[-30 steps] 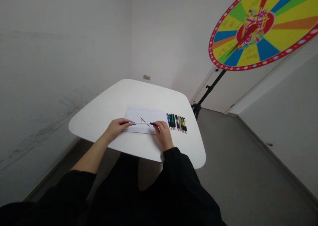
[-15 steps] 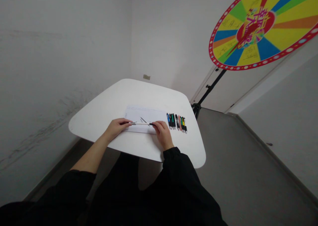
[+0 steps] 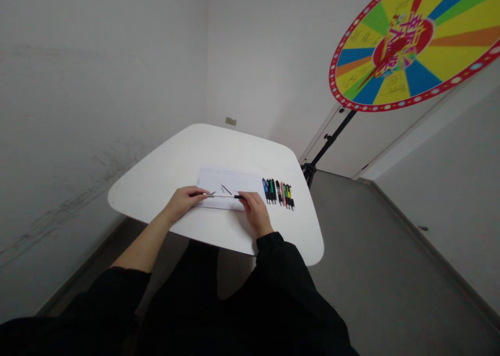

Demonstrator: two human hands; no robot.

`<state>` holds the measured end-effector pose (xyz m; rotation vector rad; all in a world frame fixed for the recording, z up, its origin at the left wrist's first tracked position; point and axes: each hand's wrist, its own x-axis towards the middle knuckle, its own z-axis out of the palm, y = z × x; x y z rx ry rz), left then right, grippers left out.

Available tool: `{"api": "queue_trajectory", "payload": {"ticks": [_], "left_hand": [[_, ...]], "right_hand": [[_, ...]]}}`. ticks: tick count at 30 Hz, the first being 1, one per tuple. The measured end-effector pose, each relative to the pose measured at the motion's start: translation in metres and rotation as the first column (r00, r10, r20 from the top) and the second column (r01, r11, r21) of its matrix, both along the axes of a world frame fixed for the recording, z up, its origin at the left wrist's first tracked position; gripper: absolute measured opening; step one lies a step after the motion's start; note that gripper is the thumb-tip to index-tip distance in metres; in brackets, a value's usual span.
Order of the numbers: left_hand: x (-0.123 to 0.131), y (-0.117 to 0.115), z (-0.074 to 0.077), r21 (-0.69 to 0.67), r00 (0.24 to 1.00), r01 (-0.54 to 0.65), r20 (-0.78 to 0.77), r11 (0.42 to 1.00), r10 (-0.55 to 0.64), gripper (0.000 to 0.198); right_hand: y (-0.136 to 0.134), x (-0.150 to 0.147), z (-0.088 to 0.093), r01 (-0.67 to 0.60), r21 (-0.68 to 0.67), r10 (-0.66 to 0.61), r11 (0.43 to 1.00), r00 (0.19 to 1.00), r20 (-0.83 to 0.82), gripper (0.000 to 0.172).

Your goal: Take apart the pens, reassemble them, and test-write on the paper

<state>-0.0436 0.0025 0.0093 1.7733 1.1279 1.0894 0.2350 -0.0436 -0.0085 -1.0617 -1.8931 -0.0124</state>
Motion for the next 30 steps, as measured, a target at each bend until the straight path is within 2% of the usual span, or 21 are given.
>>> {"api": "queue_trajectory", "payload": {"ticks": [11, 21, 24, 27, 30], "left_hand": [[-0.002, 0.003, -0.007, 0.051, 0.995, 0.074, -0.065, 0.996, -0.071, 0.031], [0.002, -0.002, 0.003, 0.004, 0.999, 0.031, -0.013, 1.000, -0.031, 0.030], [0.002, -0.001, 0.002, -0.022, 0.999, -0.005, 0.037, 1.000, 0.006, 0.029], [0.001, -0.001, 0.001, -0.071, 0.994, -0.029, 0.105, 0.997, 0.036, 0.031], [0.001, -0.002, 0.001, -0.096, 0.991, -0.019, 0.130, 0.995, 0.032, 0.032]], "right_hand": [[-0.001, -0.017, 0.001, -0.064, -0.007, 0.064, 0.998, 0.991, 0.113, 0.028], [-0.002, -0.025, 0.008, -0.050, -0.049, 0.052, 0.998, 0.997, 0.054, 0.029], [-0.001, -0.022, 0.011, 0.027, -0.039, -0.028, 0.999, 1.000, -0.010, 0.029], [0.005, -0.015, 0.008, 0.191, -0.021, -0.192, 0.981, 0.978, -0.082, 0.030], [0.014, -0.010, 0.001, 0.292, -0.047, -0.294, 0.955, 0.955, -0.041, 0.028]]}}
